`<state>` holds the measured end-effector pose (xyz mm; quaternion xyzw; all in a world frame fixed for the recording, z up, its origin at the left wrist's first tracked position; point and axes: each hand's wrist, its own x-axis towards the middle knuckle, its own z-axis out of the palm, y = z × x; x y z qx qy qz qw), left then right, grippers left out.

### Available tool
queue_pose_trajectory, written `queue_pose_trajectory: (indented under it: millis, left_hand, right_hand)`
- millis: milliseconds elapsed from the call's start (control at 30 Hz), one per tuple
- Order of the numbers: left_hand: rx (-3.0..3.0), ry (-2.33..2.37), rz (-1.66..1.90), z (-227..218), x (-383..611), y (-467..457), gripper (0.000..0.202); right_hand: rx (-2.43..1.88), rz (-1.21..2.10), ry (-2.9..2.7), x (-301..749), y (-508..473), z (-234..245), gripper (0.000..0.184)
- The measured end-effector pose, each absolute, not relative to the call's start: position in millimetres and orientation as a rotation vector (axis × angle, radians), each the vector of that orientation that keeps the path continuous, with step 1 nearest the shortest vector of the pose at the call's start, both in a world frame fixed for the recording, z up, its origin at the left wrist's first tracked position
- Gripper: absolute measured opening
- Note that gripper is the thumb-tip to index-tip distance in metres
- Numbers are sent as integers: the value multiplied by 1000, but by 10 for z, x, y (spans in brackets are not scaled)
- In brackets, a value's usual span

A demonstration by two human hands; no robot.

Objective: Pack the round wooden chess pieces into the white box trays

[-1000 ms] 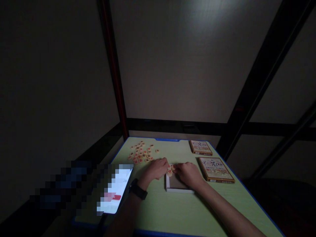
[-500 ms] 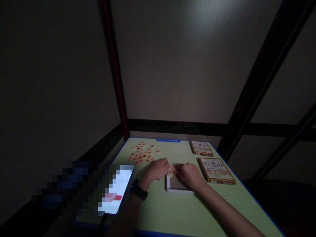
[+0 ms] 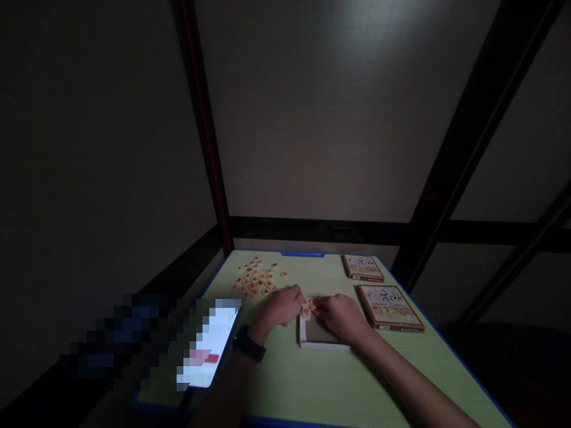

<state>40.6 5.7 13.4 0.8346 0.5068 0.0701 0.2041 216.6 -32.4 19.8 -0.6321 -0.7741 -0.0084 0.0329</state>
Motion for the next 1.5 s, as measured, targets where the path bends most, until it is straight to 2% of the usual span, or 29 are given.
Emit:
queue_pose_trajectory:
  millis: [200, 400, 633, 1033, 1500]
  left_hand:
    - [2465, 1704, 489, 383, 249, 271, 27]
    - [2518, 1964, 62, 758, -183, 654, 32]
    - [2461, 1928, -145, 669, -186, 833, 20]
    - [2487, 1913, -247, 504, -144, 965, 31]
    - [2559, 1784, -139, 764, -652, 799, 18]
  right_hand:
    - [-1894, 45, -2293, 2221, -331, 310, 28]
    - [-1926, -9, -2102, 2236, -344, 388, 31]
    - [-1920, -107, -2130, 2234, -346, 344, 34]
    - [-1924, -98, -2133, 2248, -341, 348, 34]
    - [-1897, -139, -2142, 2235, -341, 335, 34]
